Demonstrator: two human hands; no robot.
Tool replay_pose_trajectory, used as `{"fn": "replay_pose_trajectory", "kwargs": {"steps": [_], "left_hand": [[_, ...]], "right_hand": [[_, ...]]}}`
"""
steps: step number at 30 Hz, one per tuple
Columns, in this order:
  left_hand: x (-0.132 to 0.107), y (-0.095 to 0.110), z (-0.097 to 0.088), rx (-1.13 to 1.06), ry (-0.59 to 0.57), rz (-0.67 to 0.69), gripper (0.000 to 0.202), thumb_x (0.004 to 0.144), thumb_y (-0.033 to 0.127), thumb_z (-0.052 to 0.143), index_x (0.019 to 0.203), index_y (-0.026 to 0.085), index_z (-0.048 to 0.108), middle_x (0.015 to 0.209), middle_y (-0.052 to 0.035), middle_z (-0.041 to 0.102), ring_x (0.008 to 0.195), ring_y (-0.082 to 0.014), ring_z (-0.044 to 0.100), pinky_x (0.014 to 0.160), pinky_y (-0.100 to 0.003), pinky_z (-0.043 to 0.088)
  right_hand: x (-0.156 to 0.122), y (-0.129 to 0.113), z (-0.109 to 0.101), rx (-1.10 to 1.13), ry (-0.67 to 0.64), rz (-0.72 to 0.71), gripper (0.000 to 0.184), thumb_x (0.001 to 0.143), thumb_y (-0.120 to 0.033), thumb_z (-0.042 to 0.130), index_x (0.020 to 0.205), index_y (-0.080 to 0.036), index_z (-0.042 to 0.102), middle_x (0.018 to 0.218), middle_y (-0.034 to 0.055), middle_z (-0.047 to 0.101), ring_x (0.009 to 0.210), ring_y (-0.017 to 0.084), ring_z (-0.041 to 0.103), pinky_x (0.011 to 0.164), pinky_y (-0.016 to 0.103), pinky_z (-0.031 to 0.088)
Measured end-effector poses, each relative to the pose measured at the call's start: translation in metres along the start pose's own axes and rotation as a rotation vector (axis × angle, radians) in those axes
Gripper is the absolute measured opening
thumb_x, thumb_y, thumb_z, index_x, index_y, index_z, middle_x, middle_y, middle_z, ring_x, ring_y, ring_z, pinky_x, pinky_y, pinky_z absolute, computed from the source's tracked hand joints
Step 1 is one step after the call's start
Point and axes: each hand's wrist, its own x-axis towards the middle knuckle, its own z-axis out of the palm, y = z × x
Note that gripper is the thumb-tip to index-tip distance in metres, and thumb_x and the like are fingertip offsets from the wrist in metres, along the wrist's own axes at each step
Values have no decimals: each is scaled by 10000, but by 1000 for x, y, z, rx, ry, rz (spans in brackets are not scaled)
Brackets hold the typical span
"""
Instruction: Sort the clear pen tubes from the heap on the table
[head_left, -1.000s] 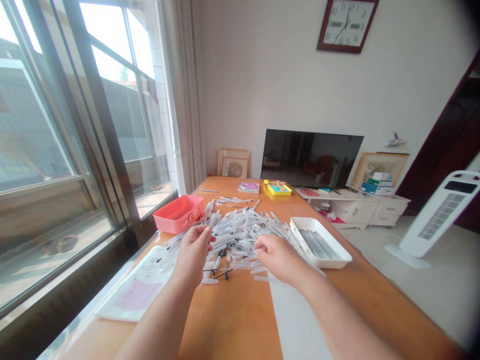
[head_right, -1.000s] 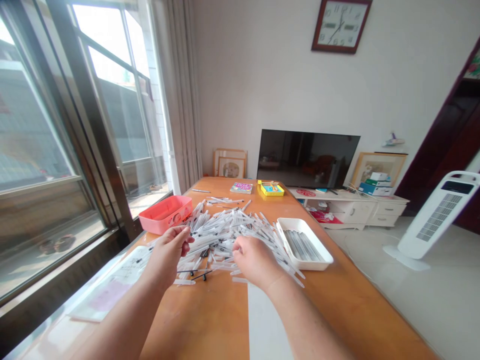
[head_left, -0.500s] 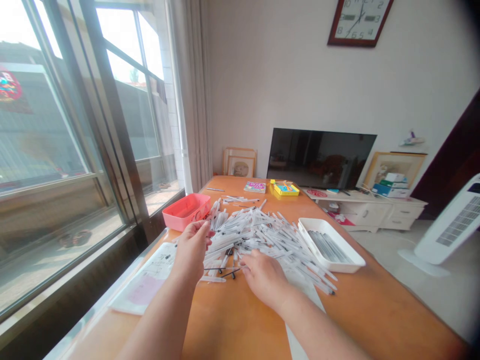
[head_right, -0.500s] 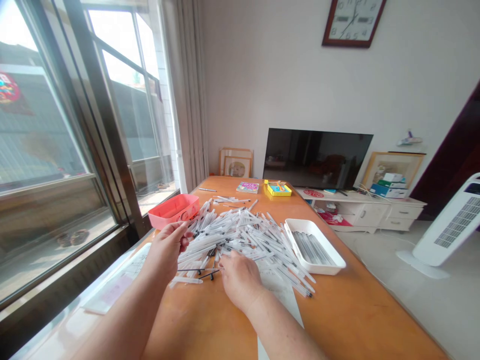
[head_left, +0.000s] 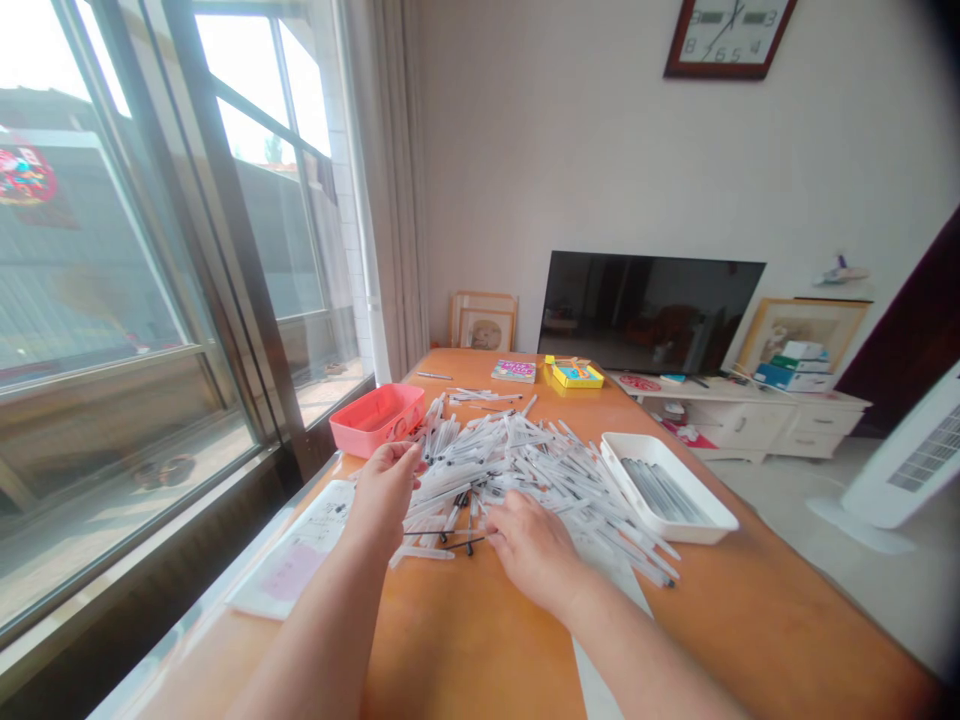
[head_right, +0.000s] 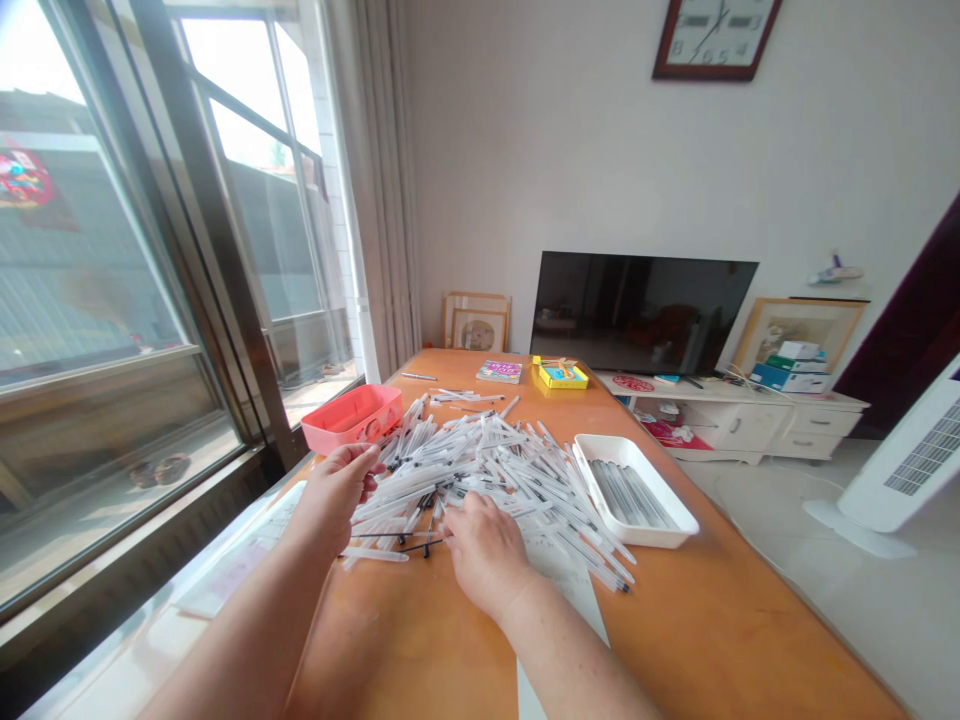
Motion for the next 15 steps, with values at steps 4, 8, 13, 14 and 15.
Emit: {"fn": "replay_pose_trajectory", "kwargs": {"steps": [4, 8, 13, 14, 15], "left_hand": [[1, -1, 1, 96, -10, 23, 364, 740, 482, 665, 913, 162, 655, 769, -56, 693, 566, -120, 520, 570, -255, 409], [7, -7, 0, 296, -20, 104, 308, 764, 450, 625, 895, 175, 668, 790, -61, 717, 674, -173, 604, 616, -271, 430], [12, -16, -10, 756, -185, 260, 147, 779, 312, 579, 829, 208, 670, 777, -39, 710, 698, -184, 613, 610, -269, 384], [13, -17, -13, 854, -222, 281, 125, 771, 281, 574, 813, 214, 670, 781, -37, 708, 698, -184, 611, 601, -270, 370], [13, -18, -15, 943, -254, 294, 119, 759, 250, 569, 807, 220, 673, 792, -37, 709, 695, -185, 607, 592, -271, 357]], "right_hand": [[-3, 4, -6, 4, 31, -34, 77, 911, -244, 597, 907, -277, 667, 997, 33, 602, 990, 205, 554, 808, 293, 383], [-7, 8, -14, -4, 53, -33, 82, 903, -206, 594, 886, -263, 651, 982, 30, 611, 996, 203, 547, 824, 294, 378], [-11, 16, -21, -12, 55, -3, 86, 900, -188, 579, 871, -254, 627, 976, 27, 627, 1001, 207, 543, 823, 299, 367], [-11, 18, -22, -13, 57, 1, 88, 900, -183, 577, 872, -253, 622, 975, 25, 630, 999, 206, 544, 823, 299, 365], [-12, 20, -24, -15, 62, 5, 89, 899, -177, 575, 874, -251, 617, 973, 23, 634, 996, 206, 545, 821, 299, 362]]}}
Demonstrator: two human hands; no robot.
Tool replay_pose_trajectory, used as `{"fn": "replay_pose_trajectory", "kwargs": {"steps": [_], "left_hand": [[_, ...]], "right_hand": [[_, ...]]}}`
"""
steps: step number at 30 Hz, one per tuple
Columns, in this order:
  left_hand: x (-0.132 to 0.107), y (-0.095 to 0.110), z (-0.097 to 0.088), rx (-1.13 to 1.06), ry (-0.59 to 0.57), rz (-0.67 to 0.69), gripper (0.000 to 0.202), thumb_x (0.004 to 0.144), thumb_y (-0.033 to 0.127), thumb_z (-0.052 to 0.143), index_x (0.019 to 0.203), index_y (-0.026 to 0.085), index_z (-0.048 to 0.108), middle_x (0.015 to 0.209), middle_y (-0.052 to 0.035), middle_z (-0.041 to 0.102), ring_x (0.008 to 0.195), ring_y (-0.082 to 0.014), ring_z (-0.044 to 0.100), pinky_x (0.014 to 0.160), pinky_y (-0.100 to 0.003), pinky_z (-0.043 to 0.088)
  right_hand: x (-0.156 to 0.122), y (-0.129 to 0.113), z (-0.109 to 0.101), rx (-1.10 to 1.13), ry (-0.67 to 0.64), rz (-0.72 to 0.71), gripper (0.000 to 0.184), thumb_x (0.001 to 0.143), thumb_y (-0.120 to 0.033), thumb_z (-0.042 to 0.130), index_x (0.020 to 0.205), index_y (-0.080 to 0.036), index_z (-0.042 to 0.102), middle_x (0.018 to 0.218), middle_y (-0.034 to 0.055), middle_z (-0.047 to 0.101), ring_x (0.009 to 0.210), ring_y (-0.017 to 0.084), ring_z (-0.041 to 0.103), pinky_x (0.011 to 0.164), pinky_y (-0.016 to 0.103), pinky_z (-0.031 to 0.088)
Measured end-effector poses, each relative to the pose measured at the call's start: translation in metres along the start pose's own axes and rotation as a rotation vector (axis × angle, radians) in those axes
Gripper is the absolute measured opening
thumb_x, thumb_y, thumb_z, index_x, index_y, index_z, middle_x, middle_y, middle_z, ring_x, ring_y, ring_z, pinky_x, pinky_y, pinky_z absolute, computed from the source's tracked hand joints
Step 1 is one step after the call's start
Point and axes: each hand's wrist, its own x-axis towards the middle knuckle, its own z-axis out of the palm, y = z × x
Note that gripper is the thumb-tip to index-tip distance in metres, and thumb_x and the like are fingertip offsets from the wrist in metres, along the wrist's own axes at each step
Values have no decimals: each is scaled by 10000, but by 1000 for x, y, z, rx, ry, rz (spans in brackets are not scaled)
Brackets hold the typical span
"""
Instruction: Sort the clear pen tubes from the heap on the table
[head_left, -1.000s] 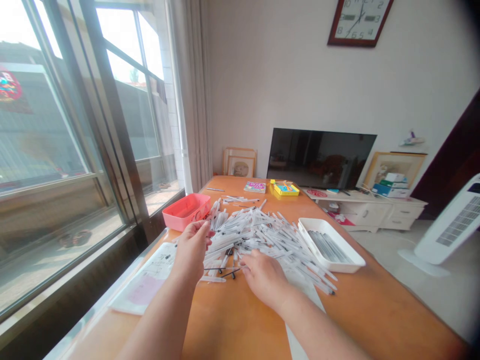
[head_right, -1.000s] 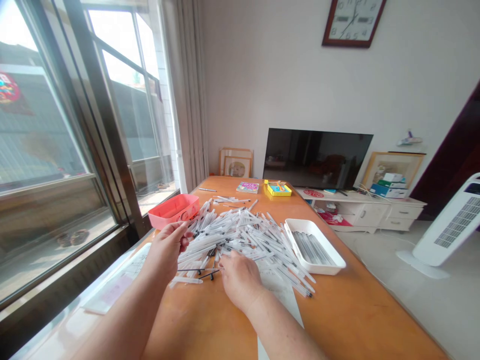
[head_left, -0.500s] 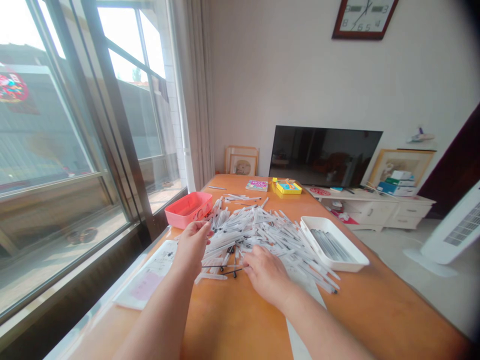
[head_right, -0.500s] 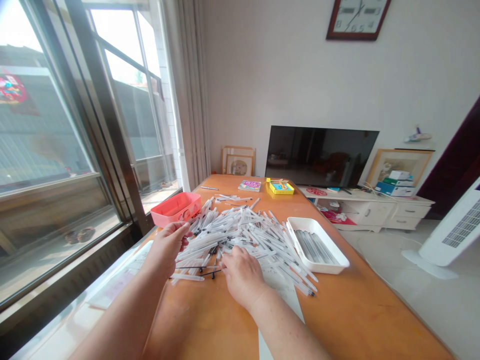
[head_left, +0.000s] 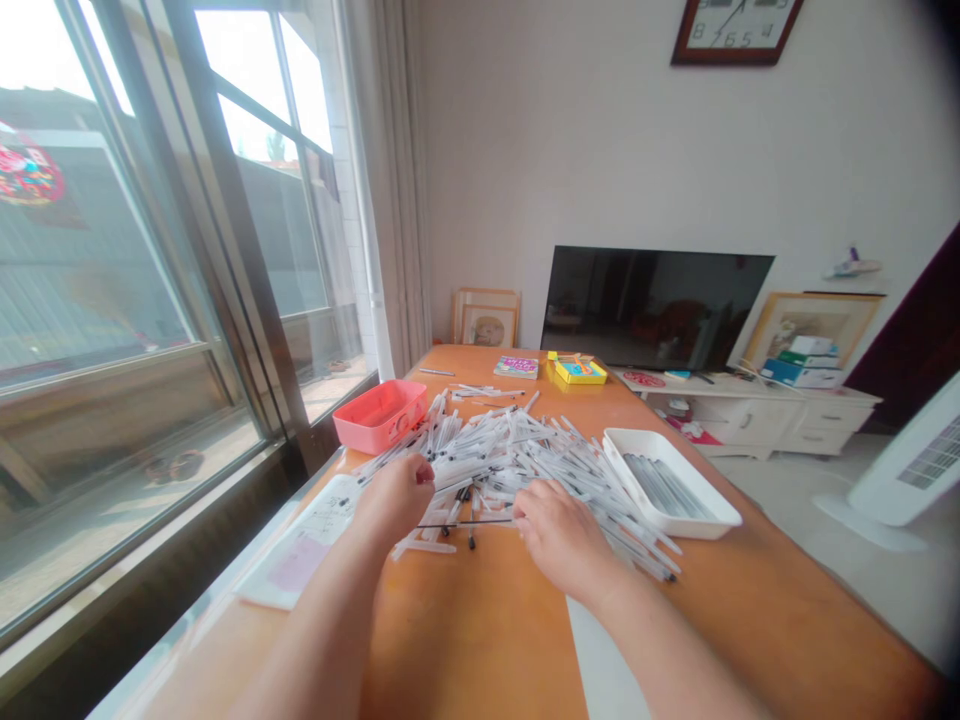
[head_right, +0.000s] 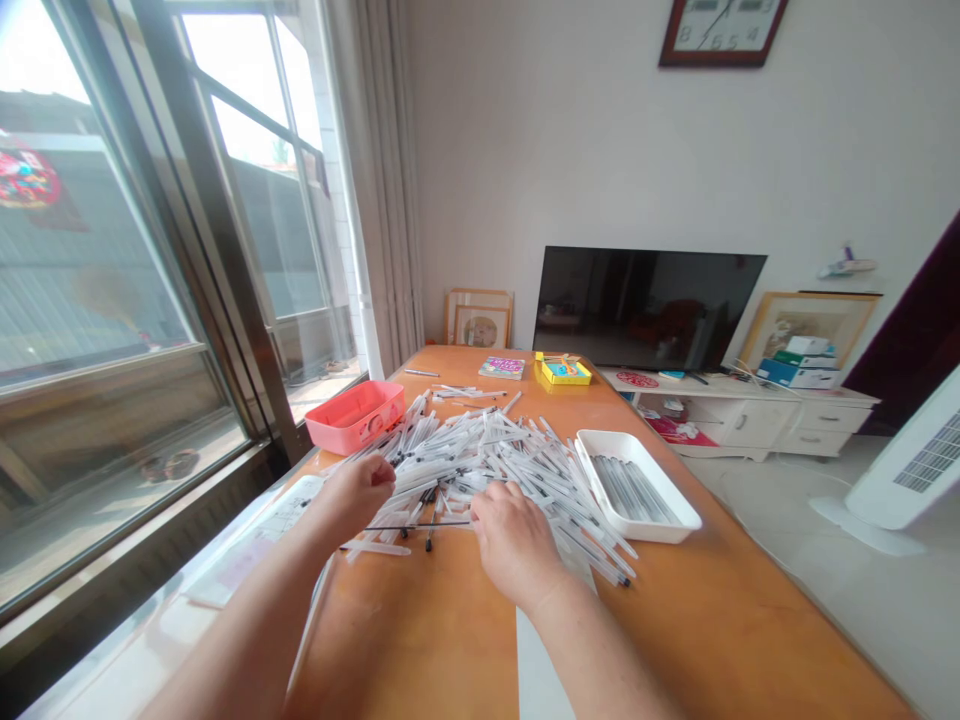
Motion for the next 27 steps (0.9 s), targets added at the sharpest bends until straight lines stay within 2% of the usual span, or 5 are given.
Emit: {"fn": "replay_pose_trajectory", "kwargs": {"steps": [3, 6, 18, 23, 27], "left_hand": [[-2, -5, -1, 184, -95, 29, 179, 712, 179, 556, 813, 237, 691, 848, -43, 714, 689, -187, 600, 576, -273, 339], [-3, -5, -2, 249, -132, 50, 212, 665, 151, 568, 800, 237, 706, 866, -57, 708, 707, -198, 601, 586, -276, 347], [-9, 5, -6, 216, -101, 64, 83, 647, 171, 618, 637, 223, 682, 783, -110, 683, 753, -260, 619, 680, -326, 396], [-8, 5, -7, 133, -57, 59, 38, 674, 194, 631, 667, 210, 665, 806, -115, 688, 773, -261, 609, 689, -331, 370], [-5, 6, -1, -104, 1, 78, 30, 719, 227, 633, 724, 219, 662, 715, -65, 673, 693, -222, 583, 652, -307, 347]], "right_hand": [[-1, 5, -3, -10, 17, 10, 87, 902, -169, 564, 877, -244, 599, 957, 24, 644, 979, 209, 551, 795, 299, 353], [-1, 9, -5, -1, 34, 19, 81, 919, -173, 541, 880, -236, 575, 933, 24, 655, 938, 207, 562, 766, 299, 344], [3, 16, 5, 238, 163, 76, 111, 942, -222, 474, 910, -220, 580, 862, 23, 663, 840, 186, 598, 750, 279, 399], [6, 19, 8, 512, 238, 134, 125, 932, -293, 492, 959, -234, 598, 797, 5, 642, 733, 184, 585, 680, 285, 424], [10, 19, 6, 834, 322, 214, 184, 915, -368, 549, 1013, -228, 618, 737, -16, 607, 673, 169, 551, 655, 282, 429]]}}
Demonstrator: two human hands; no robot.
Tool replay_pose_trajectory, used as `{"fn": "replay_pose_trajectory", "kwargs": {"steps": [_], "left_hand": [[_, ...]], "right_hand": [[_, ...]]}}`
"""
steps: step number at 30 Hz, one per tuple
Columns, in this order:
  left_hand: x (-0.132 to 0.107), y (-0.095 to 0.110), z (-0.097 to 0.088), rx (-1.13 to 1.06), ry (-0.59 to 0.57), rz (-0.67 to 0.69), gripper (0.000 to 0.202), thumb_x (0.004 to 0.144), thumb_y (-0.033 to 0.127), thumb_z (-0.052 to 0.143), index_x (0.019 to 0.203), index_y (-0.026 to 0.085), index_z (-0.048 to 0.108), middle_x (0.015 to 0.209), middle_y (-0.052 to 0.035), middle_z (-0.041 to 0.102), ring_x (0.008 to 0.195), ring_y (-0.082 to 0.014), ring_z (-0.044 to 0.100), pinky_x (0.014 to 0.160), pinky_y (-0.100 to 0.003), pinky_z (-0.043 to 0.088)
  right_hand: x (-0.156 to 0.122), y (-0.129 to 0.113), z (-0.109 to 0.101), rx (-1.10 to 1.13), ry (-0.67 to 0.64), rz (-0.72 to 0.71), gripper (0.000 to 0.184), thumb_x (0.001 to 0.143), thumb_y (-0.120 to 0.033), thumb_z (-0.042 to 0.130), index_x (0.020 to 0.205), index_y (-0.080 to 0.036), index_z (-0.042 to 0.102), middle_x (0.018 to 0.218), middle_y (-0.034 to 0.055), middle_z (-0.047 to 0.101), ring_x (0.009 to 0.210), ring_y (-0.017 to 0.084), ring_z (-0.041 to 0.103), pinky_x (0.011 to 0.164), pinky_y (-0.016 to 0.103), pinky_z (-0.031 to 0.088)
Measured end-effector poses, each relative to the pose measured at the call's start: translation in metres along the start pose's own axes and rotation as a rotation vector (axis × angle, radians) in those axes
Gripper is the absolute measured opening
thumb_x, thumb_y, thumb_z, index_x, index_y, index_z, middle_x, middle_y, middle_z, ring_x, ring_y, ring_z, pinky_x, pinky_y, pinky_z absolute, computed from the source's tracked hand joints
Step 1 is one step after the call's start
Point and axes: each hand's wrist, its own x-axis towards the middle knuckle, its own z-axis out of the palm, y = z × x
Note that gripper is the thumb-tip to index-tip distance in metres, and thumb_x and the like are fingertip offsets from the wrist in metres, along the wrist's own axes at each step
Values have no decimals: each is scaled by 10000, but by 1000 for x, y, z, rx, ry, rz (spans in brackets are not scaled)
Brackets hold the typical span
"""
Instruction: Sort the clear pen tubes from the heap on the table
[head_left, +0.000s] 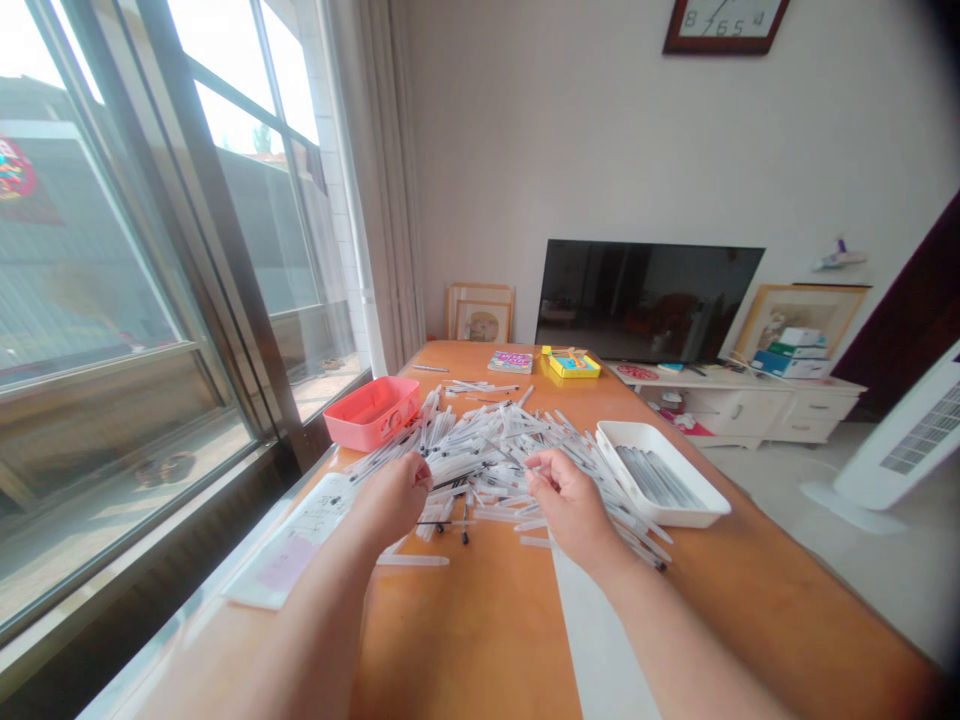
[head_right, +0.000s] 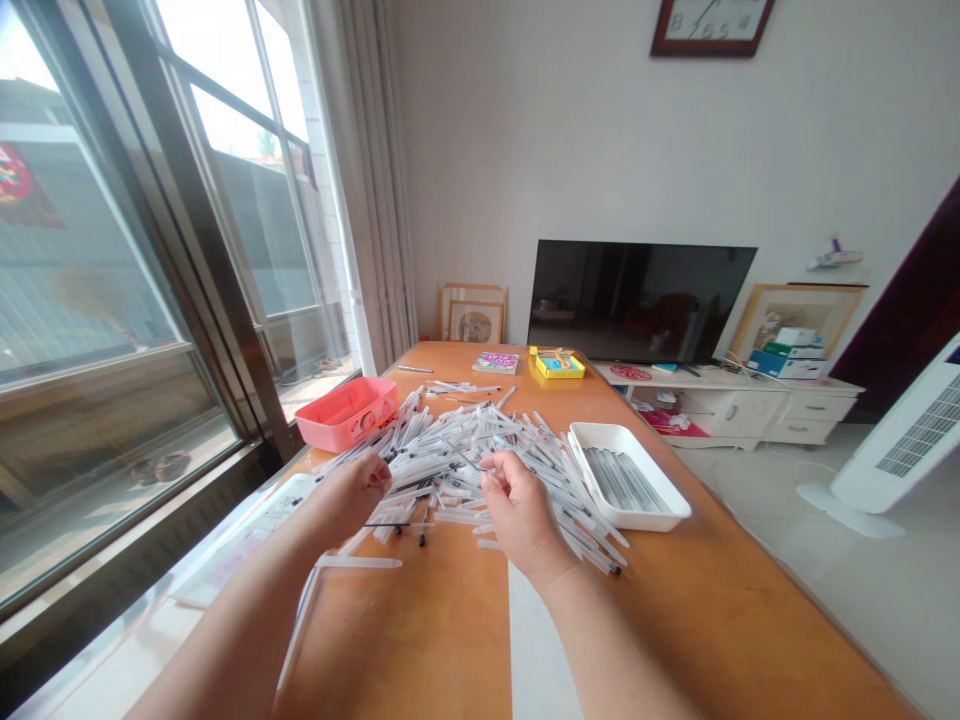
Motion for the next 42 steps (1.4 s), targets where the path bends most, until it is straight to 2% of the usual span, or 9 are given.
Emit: {"fn": "replay_pose_trajectory", "kwargs": {"steps": [3, 6, 10, 13, 16, 20, 25, 36, 42], "left_hand": [[0, 11, 8, -199, 24, -1, 74, 753, 248, 608, 795, 218, 661, 737, -35, 676, 695, -199, 583, 652, -290, 365], [-5, 30, 17, -475, 39, -85, 226, 769, 321, 628, 953, 198, 676, 799, -35, 690, 753, -195, 607, 684, -284, 410], [-11, 47, 25, -811, -91, -213, 308, 728, 409, 695, 926, 173, 696, 787, -33, 679, 698, -159, 579, 635, -258, 394], [-12, 47, 27, -980, -191, -237, 292, 706, 404, 751, 847, 156, 690, 785, -47, 674, 628, -118, 535, 594, -240, 378], [-11, 44, 26, -1091, -289, -267, 305, 700, 388, 788, 863, 150, 690, 837, -70, 690, 630, -111, 552, 594, -236, 393], [-13, 43, 23, -1077, -370, -255, 358, 709, 420, 792, 929, 149, 715, 902, -89, 702, 672, -128, 582, 595, -236, 399], [-15, 46, 19, -970, -398, -176, 325, 738, 412, 769, 916, 143, 733, 891, -94, 698, 689, -140, 574, 607, -244, 405], [-20, 53, 13, -759, -430, -122, 305, 741, 445, 734, 869, 169, 757, 762, -50, 689, 632, -139, 537, 613, -259, 398], [-24, 54, 12, -688, -456, -146, 289, 722, 410, 728, 904, 190, 771, 826, -71, 728, 664, -162, 569, 598, -269, 390]], "right_hand": [[3, -1, -1, 162, 90, 57, 223, 872, -406, 621, 960, -204, 653, 780, 1, 632, 722, 169, 554, 688, 285, 437], [4, -4, -3, 301, 147, 136, 233, 827, -398, 682, 947, -199, 680, 772, -9, 626, 732, 158, 543, 721, 288, 440], [7, -11, -6, 526, 204, 212, 231, 779, -366, 746, 945, -210, 704, 788, -16, 628, 727, 142, 551, 746, 293, 460], [10, -15, -10, 685, 217, 227, 287, 746, -389, 793, 955, -207, 719, 859, 15, 668, 783, 154, 596, 754, 300, 491], [13, -14, -15, 736, 261, 251, 358, 739, -447, 808, 971, -187, 727, 891, 56, 693, 788, 170, 622, 716, 308, 516], [17, -7, -21, 667, 348, 241, 393, 759, -514, 783, 952, -176, 731, 856, 73, 709, 733, 176, 627, 648, 308, 516], [18, -3, -27, 561, 399, 197, 361, 794, -521, 753, 929, -186, 738, 854, 61, 715, 708, 156, 606, 644, 290, 497], [17, -3, -27, 438, 318, 195, 384, 788, -558, 735, 881, -186, 736, 759, 52, 697, 691, 168, 589, 627, 294, 474], [17, -5, -27, 438, 305, 206, 384, 782, -563, 737, 897, -196, 746, 772, 54, 686, 699, 172, 580, 591, 283, 455]]}}
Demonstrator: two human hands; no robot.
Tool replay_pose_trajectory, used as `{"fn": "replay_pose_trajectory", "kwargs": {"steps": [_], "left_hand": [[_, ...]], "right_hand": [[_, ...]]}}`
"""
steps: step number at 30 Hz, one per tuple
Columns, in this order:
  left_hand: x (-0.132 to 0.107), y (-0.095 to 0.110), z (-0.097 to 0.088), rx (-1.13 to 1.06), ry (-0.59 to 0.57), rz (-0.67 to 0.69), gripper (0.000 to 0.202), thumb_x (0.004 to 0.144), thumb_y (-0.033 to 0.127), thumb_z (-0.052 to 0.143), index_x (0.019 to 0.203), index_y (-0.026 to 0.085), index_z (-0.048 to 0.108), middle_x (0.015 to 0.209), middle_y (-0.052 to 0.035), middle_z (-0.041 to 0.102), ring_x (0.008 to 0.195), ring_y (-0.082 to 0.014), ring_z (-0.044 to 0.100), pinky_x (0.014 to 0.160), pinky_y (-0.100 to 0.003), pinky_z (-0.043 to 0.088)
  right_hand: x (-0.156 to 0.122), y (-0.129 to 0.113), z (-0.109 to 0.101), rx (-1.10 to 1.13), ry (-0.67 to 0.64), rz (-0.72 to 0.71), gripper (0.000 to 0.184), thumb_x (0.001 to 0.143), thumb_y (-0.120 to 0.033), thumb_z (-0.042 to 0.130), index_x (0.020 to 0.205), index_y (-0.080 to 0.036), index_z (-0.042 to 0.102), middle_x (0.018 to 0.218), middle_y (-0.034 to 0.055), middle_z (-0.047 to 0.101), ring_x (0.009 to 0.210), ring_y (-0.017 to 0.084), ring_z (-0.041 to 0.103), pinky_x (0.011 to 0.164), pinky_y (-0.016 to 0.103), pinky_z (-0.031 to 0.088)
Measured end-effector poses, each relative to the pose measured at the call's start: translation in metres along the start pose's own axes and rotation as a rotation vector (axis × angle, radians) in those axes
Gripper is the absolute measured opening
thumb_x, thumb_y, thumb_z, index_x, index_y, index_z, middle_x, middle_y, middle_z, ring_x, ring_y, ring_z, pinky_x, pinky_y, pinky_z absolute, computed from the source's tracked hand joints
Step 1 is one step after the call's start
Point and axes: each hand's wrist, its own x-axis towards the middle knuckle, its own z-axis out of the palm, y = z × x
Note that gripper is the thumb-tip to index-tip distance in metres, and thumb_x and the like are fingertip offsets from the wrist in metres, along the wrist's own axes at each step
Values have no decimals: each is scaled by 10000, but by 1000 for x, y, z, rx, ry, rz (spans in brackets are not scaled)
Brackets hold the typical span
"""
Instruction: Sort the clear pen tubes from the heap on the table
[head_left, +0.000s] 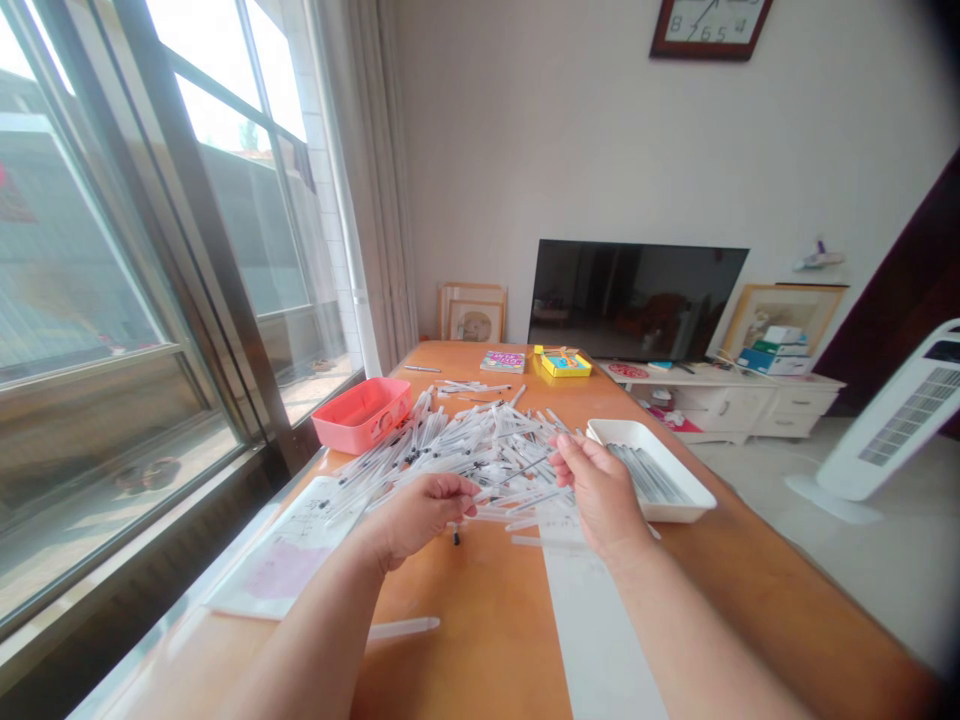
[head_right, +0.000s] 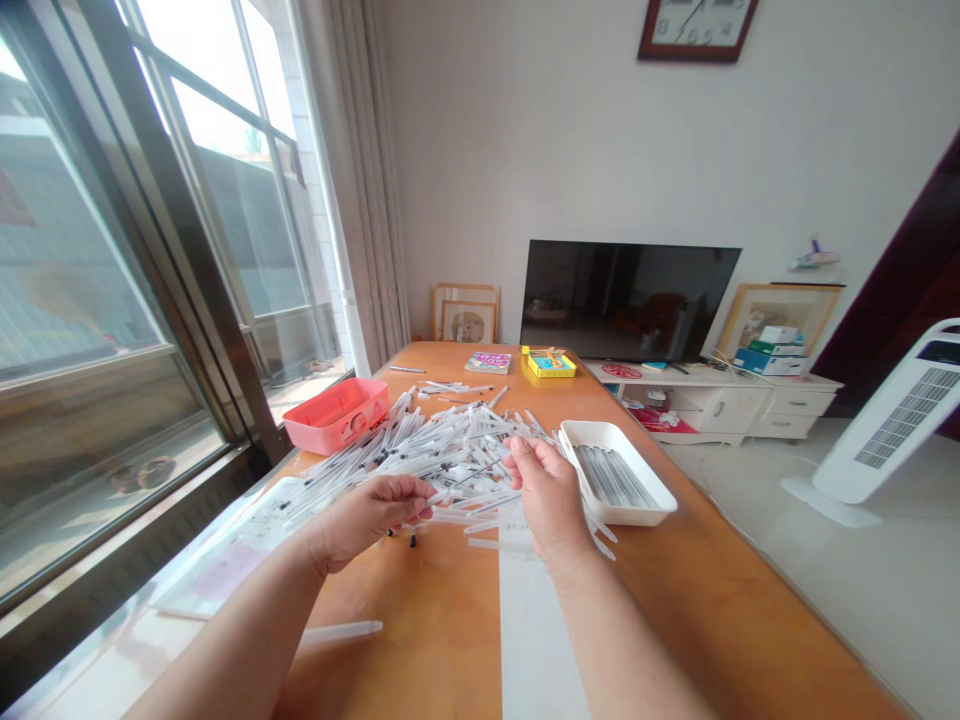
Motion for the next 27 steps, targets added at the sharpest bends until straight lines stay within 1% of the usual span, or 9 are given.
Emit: {"fn": "replay_pose_trajectory", "kwargs": {"steps": [5, 8, 10, 12, 15, 18, 21, 24, 27], "left_hand": [[-1, 2, -1, 19, -37, -10, 281, 763, 406, 689, 928, 189, 760, 847, -78, 736, 643, -149, 545, 569, -261, 355], [-1, 2, -2, -6, -43, -15, 291, 756, 399, 695, 935, 177, 749, 848, -83, 729, 640, -146, 540, 569, -261, 349], [-1, 1, -2, -13, -42, -18, 294, 748, 393, 701, 935, 170, 746, 841, -84, 723, 644, -148, 542, 574, -263, 350], [0, 0, -2, -11, -47, -15, 291, 749, 393, 702, 931, 170, 744, 833, -81, 719, 650, -149, 545, 582, -264, 352], [0, -1, -2, 4, -59, -10, 288, 763, 401, 697, 936, 174, 741, 840, -72, 719, 656, -146, 543, 595, -264, 356], [0, 1, -2, 25, -88, -11, 304, 795, 413, 682, 974, 173, 734, 874, -67, 723, 666, -137, 531, 604, -261, 354], [-2, 3, -3, 23, -128, 1, 311, 828, 426, 666, 992, 169, 729, 900, -65, 724, 677, -128, 517, 611, -258, 352], [-3, 4, -2, -9, -145, 11, 298, 842, 419, 662, 975, 159, 723, 914, -70, 725, 687, -125, 516, 625, -259, 361], [-3, 5, -1, -45, -151, 11, 281, 840, 395, 667, 972, 153, 720, 915, -74, 723, 693, -125, 523, 645, -262, 377]], "right_hand": [[-4, -3, 2, 1, -46, 7, 421, 791, -583, 721, 925, -185, 746, 799, 56, 688, 682, 157, 560, 598, 280, 452], [-7, -6, 3, -56, -67, -15, 435, 828, -584, 680, 1003, -192, 743, 826, 44, 690, 675, 147, 554, 626, 284, 462], [-9, -6, 5, -96, -71, -33, 446, 844, -578, 663, 1064, -196, 734, 850, 44, 694, 697, 154, 570, 645, 290, 476], [-11, -7, 6, -116, -60, -50, 443, 853, -565, 654, 1087, -196, 727, 886, 52, 700, 734, 168, 594, 649, 294, 489], [-13, -7, 8, -74, -43, -50, 412, 869, -533, 645, 1087, -191, 717, 932, 62, 705, 771, 179, 621, 656, 301, 514], [-15, -8, 11, -3, -64, -28, 398, 880, -506, 642, 1105, -182, 697, 940, 65, 707, 780, 179, 643, 689, 315, 539], [-18, -7, 15, 38, -88, -20, 399, 870, -480, 668, 1140, -187, 637, 912, 54, 712, 775, 179, 665, 705, 324, 554], [-24, -3, 22, 47, -106, -5, 375, 848, -461, 704, 1087, -210, 559, 851, 24, 709, 737, 178, 676, 687, 327, 563], [-32, 6, 30, -31, -172, -9, 317, 856, -470, 689, 970, -213, 543, 805, 16, 698, 707, 180, 671, 666, 322, 560]]}}
